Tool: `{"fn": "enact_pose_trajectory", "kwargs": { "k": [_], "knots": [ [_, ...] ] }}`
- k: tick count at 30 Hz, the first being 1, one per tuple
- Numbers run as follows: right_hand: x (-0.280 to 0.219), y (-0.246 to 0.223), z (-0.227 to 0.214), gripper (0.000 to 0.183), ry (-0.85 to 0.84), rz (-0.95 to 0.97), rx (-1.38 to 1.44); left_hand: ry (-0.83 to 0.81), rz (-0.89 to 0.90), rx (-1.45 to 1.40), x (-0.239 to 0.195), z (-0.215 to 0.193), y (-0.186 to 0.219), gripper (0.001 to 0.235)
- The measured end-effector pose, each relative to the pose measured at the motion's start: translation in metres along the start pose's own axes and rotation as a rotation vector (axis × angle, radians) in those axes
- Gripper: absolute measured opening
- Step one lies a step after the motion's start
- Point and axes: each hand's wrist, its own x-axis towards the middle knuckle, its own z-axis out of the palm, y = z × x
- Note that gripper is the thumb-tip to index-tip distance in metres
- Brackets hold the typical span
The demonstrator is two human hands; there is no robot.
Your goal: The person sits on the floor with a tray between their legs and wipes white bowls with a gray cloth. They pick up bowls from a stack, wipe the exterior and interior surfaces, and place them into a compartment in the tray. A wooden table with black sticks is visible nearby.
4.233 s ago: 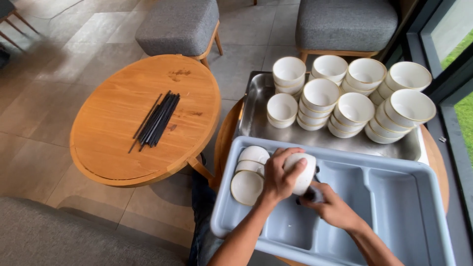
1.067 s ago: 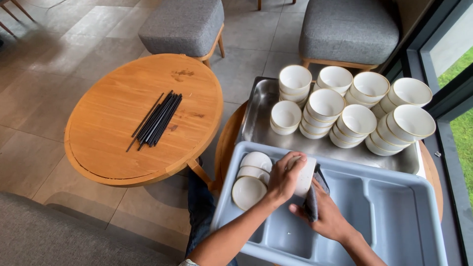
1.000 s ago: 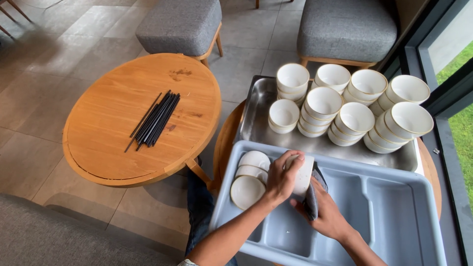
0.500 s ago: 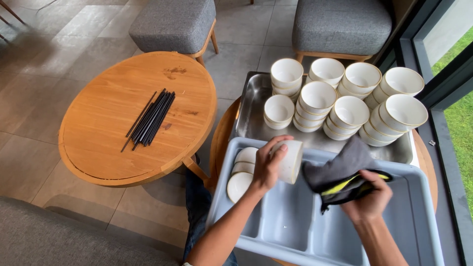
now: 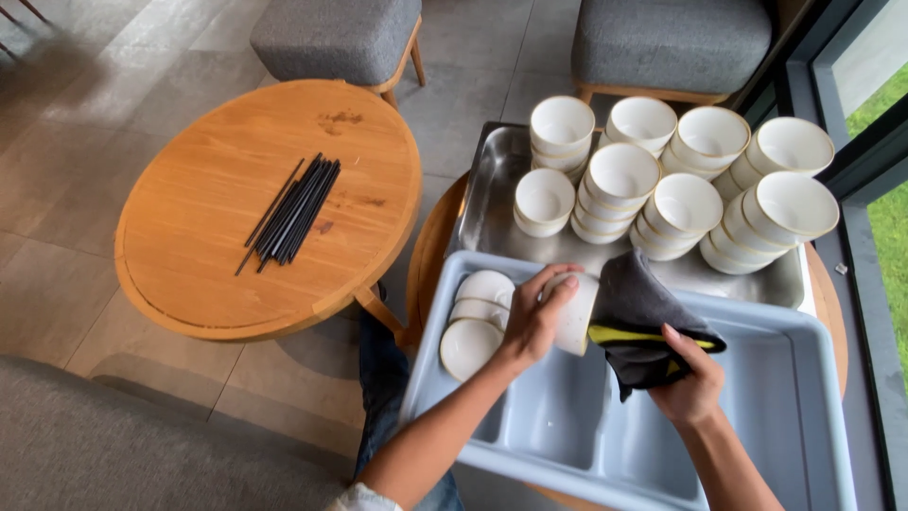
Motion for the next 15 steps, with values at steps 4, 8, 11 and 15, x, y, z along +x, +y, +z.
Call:
{"fn": "enact_pose_trajectory", "kwargs": {
  "k": [4,8,11,15],
  "knots": [
    [0.009,0.026,-0.038,0.037,-0.073,-0.020,0.026,0.020,0.002,-0.090,0.004,-0.002,-0.018,0.042],
    [0.008,0.027,-0.042,0.039,-0.152,0.038,-0.031,0.142,0.031,-0.117,0.007,-0.003,-0.011,0.041],
    [0.011,0.049,-0.078,0.045,-0.243,0.074,-0.204,0.229,0.080,-0.050,0.005,-0.004,-0.009,0.040],
    [0.014,0.056,-0.085,0.097,-0.706,0.058,-0.236,0.233,0.086,0.058,-0.006,-0.001,0.005,0.041]
  ]
}}
